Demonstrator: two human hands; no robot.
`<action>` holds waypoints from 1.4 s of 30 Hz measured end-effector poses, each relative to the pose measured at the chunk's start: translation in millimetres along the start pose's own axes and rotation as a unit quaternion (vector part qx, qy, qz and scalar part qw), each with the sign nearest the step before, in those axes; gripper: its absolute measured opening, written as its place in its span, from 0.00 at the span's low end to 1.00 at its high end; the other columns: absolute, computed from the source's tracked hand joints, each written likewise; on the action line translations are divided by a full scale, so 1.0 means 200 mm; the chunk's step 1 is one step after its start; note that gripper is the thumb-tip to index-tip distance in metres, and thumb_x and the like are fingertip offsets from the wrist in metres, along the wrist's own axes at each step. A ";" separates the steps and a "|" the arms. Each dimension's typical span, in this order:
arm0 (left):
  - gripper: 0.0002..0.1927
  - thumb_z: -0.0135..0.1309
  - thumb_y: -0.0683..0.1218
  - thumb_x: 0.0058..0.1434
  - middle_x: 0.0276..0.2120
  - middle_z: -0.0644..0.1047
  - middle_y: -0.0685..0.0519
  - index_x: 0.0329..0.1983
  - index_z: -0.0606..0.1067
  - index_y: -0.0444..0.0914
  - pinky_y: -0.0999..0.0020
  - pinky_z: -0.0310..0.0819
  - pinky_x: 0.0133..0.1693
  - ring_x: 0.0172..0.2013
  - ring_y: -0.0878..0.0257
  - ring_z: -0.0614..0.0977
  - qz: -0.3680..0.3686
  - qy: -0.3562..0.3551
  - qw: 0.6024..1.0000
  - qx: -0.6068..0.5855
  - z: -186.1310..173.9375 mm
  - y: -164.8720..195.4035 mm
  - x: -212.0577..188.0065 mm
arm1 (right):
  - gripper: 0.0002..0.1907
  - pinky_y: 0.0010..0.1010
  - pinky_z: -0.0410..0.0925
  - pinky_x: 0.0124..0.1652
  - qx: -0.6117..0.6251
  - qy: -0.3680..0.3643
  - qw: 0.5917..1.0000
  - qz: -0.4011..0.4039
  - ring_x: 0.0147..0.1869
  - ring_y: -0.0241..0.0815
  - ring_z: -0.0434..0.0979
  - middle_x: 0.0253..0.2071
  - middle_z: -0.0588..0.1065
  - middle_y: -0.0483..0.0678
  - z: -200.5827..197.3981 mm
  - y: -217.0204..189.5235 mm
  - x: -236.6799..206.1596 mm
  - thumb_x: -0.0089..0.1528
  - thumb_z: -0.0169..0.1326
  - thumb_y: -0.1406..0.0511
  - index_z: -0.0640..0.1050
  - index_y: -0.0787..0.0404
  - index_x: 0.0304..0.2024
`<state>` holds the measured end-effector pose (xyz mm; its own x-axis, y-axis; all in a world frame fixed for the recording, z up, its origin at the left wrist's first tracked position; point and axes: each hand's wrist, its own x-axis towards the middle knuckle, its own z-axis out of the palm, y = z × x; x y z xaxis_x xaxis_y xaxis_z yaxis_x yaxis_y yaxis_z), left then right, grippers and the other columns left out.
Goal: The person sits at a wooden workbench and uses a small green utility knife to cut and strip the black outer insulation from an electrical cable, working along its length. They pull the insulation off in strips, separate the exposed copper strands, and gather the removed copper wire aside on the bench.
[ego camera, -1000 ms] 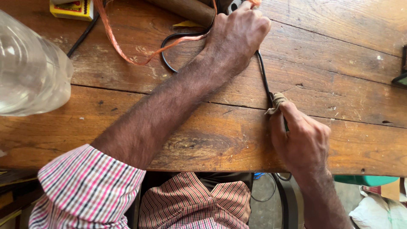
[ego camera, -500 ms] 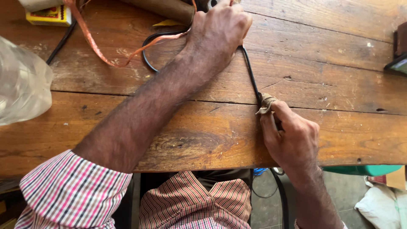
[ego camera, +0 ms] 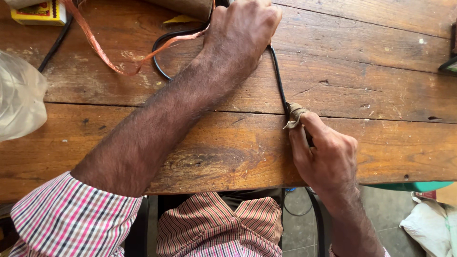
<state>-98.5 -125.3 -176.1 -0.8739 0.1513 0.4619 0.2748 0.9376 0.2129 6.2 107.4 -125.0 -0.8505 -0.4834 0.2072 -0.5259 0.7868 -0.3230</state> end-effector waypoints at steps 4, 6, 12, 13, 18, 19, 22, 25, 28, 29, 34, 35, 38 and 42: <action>0.16 0.64 0.38 0.53 0.42 0.78 0.48 0.45 0.78 0.38 0.54 0.80 0.33 0.45 0.52 0.81 0.012 0.042 0.999 0.016 0.03 0.00 -0.01 | 0.08 0.35 0.72 0.30 0.038 -0.011 0.999 0.017 0.28 0.44 0.82 0.28 0.78 0.53 -0.01 -0.01 -0.02 0.65 0.58 0.68 0.78 0.62 0.47; 0.15 0.64 0.39 0.55 0.43 0.77 0.47 0.46 0.78 0.37 0.55 0.80 0.33 0.45 0.52 0.80 0.011 0.042 0.999 0.013 0.05 0.01 -0.01 | 0.08 0.34 0.73 0.31 0.060 -0.001 0.998 0.018 0.30 0.44 0.83 0.30 0.79 0.53 -0.02 -0.01 -0.03 0.66 0.58 0.68 0.78 0.62 0.48; 0.10 0.62 0.39 0.58 0.39 0.78 0.47 0.43 0.78 0.36 0.56 0.80 0.29 0.41 0.53 0.82 0.007 0.033 0.999 0.005 0.03 0.01 -0.01 | 0.08 0.35 0.72 0.29 0.045 -0.010 0.998 0.045 0.28 0.44 0.82 0.27 0.78 0.53 -0.02 -0.03 -0.05 0.65 0.59 0.69 0.79 0.63 0.47; 0.08 0.62 0.39 0.58 0.38 0.78 0.47 0.41 0.78 0.37 0.55 0.80 0.30 0.41 0.54 0.83 0.004 0.025 1.000 -0.001 0.02 0.01 -0.01 | 0.09 0.34 0.72 0.29 0.044 -0.010 0.998 0.043 0.27 0.43 0.82 0.27 0.79 0.53 -0.02 -0.03 -0.06 0.65 0.58 0.68 0.79 0.63 0.47; 0.02 0.60 0.39 0.62 0.36 0.79 0.48 0.34 0.78 0.37 0.57 0.80 0.31 0.40 0.55 0.84 -0.001 0.012 1.000 -0.024 -0.01 0.01 0.00 | 0.08 0.32 0.72 0.27 0.049 -0.017 0.998 0.041 0.26 0.39 0.82 0.26 0.79 0.51 -0.04 -0.02 -0.10 0.65 0.59 0.68 0.79 0.62 0.47; 0.02 0.60 0.39 0.62 0.36 0.79 0.48 0.34 0.78 0.37 0.57 0.80 0.31 0.40 0.55 0.84 0.003 0.017 1.000 -0.025 -0.02 0.01 0.00 | 0.09 0.33 0.72 0.27 0.048 -0.019 0.997 0.051 0.25 0.40 0.82 0.25 0.78 0.52 -0.04 -0.02 -0.11 0.64 0.59 0.68 0.80 0.62 0.47; 0.03 0.61 0.40 0.61 0.35 0.79 0.48 0.32 0.78 0.38 0.56 0.80 0.30 0.40 0.55 0.85 0.009 0.033 0.999 -0.025 -0.02 0.01 0.00 | 0.09 0.34 0.71 0.26 0.038 -0.020 0.997 0.061 0.24 0.41 0.81 0.23 0.78 0.52 -0.05 -0.01 -0.14 0.64 0.59 0.67 0.80 0.62 0.46; 0.03 0.60 0.39 0.63 0.35 0.79 0.47 0.33 0.78 0.38 0.57 0.80 0.30 0.40 0.54 0.84 -0.005 0.012 0.999 -0.035 -0.01 0.01 0.00 | 0.07 0.35 0.71 0.27 0.005 -0.007 1.000 0.022 0.25 0.42 0.81 0.25 0.79 0.52 -0.04 0.00 -0.16 0.64 0.59 0.68 0.79 0.63 0.44; 0.03 0.59 0.39 0.64 0.35 0.79 0.47 0.33 0.78 0.38 0.57 0.81 0.30 0.40 0.54 0.84 -0.008 0.004 0.999 -0.043 -0.01 0.01 0.00 | 0.07 0.37 0.71 0.28 -0.029 0.012 0.999 -0.018 0.27 0.45 0.81 0.28 0.79 0.53 -0.03 0.01 -0.20 0.64 0.59 0.68 0.79 0.63 0.44; 0.04 0.59 0.39 0.64 0.34 0.79 0.48 0.33 0.78 0.38 0.56 0.80 0.31 0.40 0.54 0.84 -0.006 0.007 0.999 -0.044 -0.02 0.01 -0.01 | 0.08 0.37 0.71 0.29 -0.037 0.015 0.999 -0.025 0.27 0.46 0.81 0.29 0.79 0.54 -0.03 0.01 -0.21 0.64 0.59 0.67 0.79 0.64 0.44; 0.03 0.61 0.40 0.60 0.35 0.79 0.49 0.31 0.78 0.39 0.56 0.81 0.30 0.41 0.54 0.84 0.015 0.041 0.999 -0.020 -0.02 0.02 -0.01 | 0.08 0.37 0.71 0.28 -0.045 0.006 0.999 -0.007 0.27 0.45 0.81 0.27 0.79 0.52 -0.03 0.01 -0.21 0.65 0.59 0.66 0.79 0.63 0.45; 0.03 0.61 0.40 0.59 0.35 0.79 0.49 0.31 0.78 0.39 0.57 0.81 0.30 0.41 0.54 0.84 0.016 0.041 0.999 -0.015 -0.02 0.02 0.00 | 0.08 0.36 0.71 0.27 -0.033 -0.002 0.999 0.010 0.26 0.43 0.81 0.26 0.79 0.51 -0.03 0.00 -0.20 0.65 0.59 0.66 0.79 0.63 0.44; 0.03 0.61 0.39 0.61 0.38 0.79 0.49 0.33 0.77 0.39 0.56 0.81 0.31 0.41 0.54 0.84 0.007 0.008 0.999 -0.036 -0.02 0.01 0.00 | 0.09 0.32 0.73 0.28 0.036 0.035 0.997 0.057 0.27 0.39 0.82 0.27 0.80 0.49 -0.08 -0.04 -0.17 0.67 0.57 0.66 0.79 0.62 0.48; 0.03 0.61 0.40 0.57 0.36 0.79 0.51 0.30 0.77 0.39 0.60 0.81 0.28 0.41 0.56 0.84 0.019 0.044 0.999 -0.011 -0.02 0.01 0.01 | 0.12 0.32 0.73 0.31 0.122 0.122 0.979 0.107 0.34 0.40 0.82 0.41 0.83 0.50 -0.11 -0.02 -0.06 0.71 0.55 0.66 0.78 0.63 0.56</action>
<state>-98.1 -124.7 -170.8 -0.8241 0.1585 0.5438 0.3174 0.9243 0.2117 19.0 119.5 -105.5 -0.9302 -0.1872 0.3159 -0.3468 0.7305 -0.5883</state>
